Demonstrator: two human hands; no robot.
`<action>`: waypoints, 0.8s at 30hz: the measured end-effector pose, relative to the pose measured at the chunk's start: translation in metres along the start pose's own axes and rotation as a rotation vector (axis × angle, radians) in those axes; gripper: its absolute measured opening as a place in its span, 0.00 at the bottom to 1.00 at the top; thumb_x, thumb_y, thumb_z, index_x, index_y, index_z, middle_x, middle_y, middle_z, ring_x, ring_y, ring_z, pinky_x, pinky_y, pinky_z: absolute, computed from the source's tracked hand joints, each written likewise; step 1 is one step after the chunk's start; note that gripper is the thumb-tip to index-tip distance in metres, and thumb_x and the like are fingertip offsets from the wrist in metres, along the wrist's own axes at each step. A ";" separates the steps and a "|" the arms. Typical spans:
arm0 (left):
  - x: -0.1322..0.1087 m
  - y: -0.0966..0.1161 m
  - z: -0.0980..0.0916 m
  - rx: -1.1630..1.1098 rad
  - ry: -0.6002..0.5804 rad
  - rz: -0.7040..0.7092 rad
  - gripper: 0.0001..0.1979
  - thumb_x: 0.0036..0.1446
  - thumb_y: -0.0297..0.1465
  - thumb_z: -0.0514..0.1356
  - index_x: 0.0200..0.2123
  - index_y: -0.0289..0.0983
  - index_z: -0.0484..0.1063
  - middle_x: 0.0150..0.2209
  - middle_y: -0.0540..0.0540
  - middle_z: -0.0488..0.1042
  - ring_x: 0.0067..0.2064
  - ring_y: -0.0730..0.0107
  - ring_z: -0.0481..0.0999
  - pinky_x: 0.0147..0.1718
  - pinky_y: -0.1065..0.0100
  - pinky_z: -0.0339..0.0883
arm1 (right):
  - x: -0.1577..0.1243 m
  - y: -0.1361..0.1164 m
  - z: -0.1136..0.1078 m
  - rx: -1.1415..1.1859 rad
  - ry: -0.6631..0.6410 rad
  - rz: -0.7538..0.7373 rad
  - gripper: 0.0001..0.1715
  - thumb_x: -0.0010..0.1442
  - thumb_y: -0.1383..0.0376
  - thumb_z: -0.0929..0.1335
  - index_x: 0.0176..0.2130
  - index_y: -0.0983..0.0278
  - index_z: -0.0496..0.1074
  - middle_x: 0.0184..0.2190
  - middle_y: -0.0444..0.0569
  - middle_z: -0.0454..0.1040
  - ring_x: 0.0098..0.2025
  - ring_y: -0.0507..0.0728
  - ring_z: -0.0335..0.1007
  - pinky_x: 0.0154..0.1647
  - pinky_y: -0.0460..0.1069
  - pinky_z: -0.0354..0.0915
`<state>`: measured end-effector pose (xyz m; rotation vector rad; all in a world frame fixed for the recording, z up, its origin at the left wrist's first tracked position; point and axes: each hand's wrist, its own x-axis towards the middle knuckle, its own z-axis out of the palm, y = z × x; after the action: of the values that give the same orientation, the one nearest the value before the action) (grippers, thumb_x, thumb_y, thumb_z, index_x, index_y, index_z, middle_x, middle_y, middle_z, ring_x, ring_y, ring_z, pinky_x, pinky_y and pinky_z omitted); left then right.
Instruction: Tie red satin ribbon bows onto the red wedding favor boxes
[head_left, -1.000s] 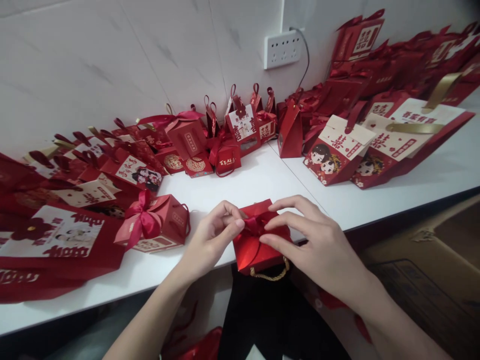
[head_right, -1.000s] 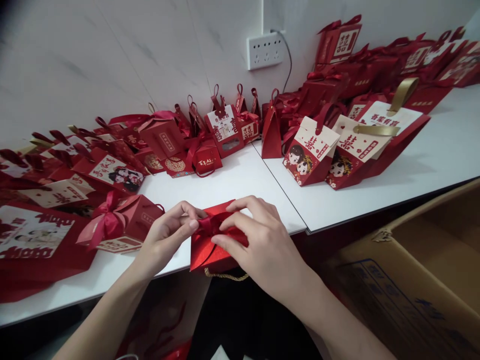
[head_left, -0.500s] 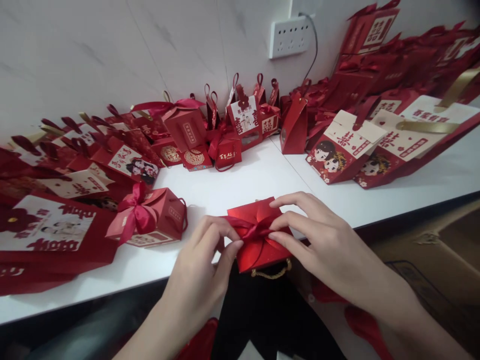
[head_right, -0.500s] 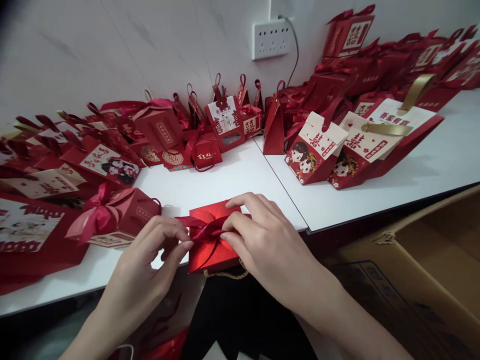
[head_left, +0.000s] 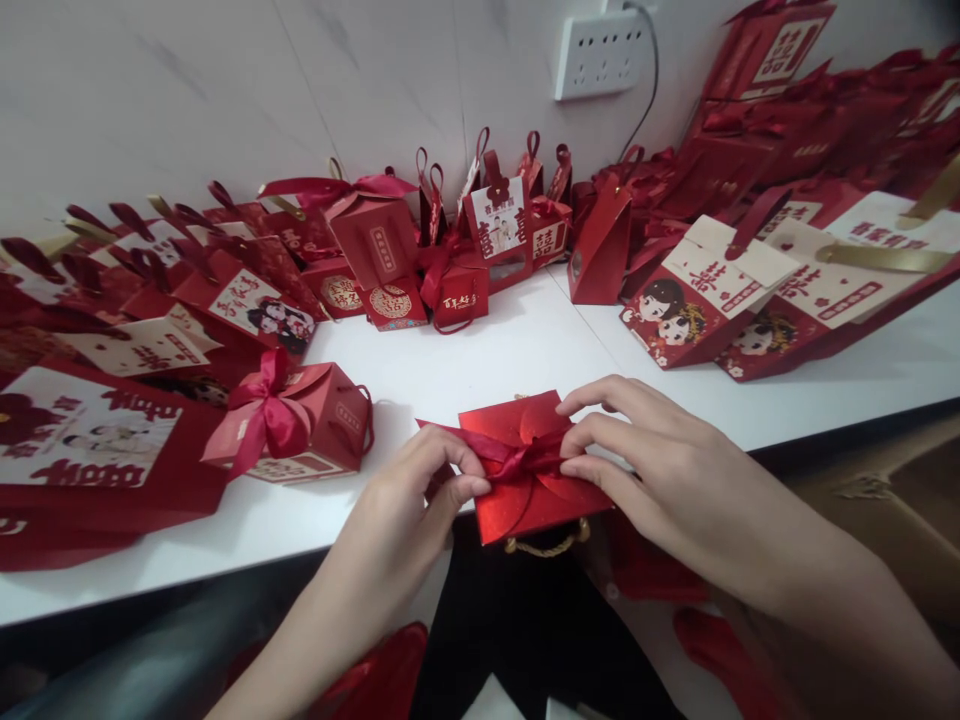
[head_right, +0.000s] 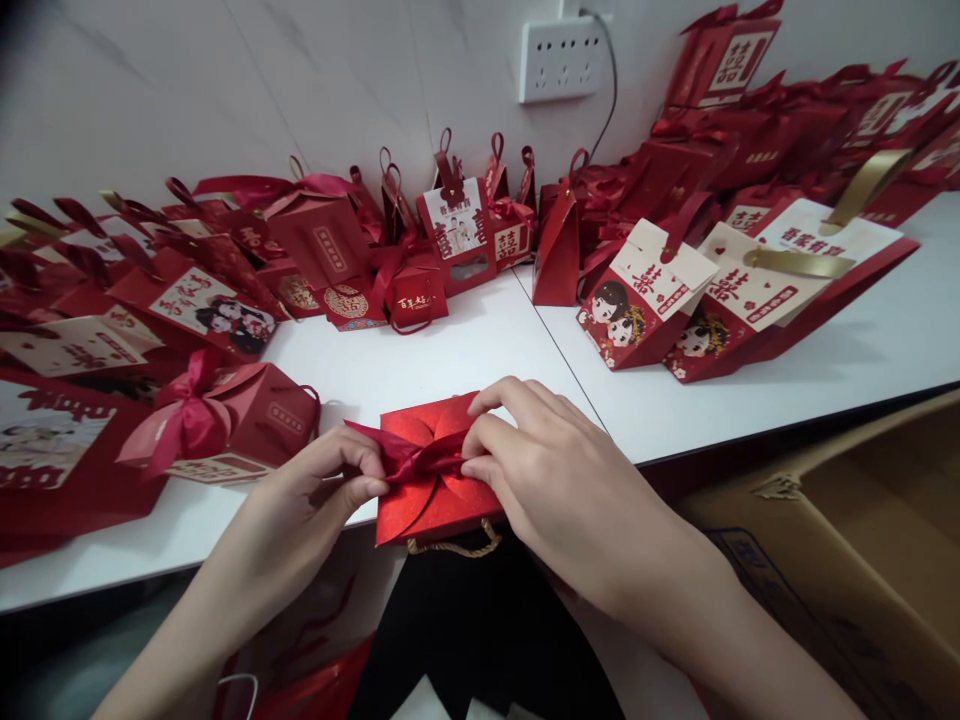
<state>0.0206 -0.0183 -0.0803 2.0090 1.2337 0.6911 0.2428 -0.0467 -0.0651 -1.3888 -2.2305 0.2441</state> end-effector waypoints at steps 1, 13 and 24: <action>0.001 0.000 -0.001 -0.003 -0.004 0.016 0.05 0.59 0.28 0.54 0.29 0.41 0.65 0.29 0.54 0.68 0.29 0.77 0.67 0.27 0.75 0.60 | 0.000 0.000 0.000 0.023 -0.003 0.009 0.08 0.63 0.71 0.62 0.33 0.62 0.67 0.42 0.49 0.68 0.45 0.57 0.67 0.44 0.51 0.65; 0.007 0.006 0.000 0.019 -0.021 0.158 0.03 0.60 0.30 0.56 0.35 0.41 0.69 0.37 0.50 0.68 0.37 0.75 0.69 0.33 0.73 0.63 | 0.002 0.001 0.005 0.120 0.056 0.075 0.03 0.60 0.67 0.67 0.37 0.60 0.69 0.42 0.47 0.69 0.42 0.55 0.71 0.42 0.48 0.67; 0.006 0.006 0.001 -0.009 0.051 0.198 0.04 0.56 0.26 0.59 0.31 0.40 0.71 0.35 0.50 0.70 0.38 0.75 0.71 0.35 0.74 0.66 | 0.013 -0.012 0.018 0.170 0.170 -0.045 0.07 0.62 0.70 0.64 0.36 0.64 0.72 0.43 0.52 0.70 0.46 0.56 0.70 0.50 0.53 0.66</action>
<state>0.0277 -0.0151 -0.0758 2.1367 1.0672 0.8456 0.2196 -0.0387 -0.0715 -1.2214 -2.0482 0.2823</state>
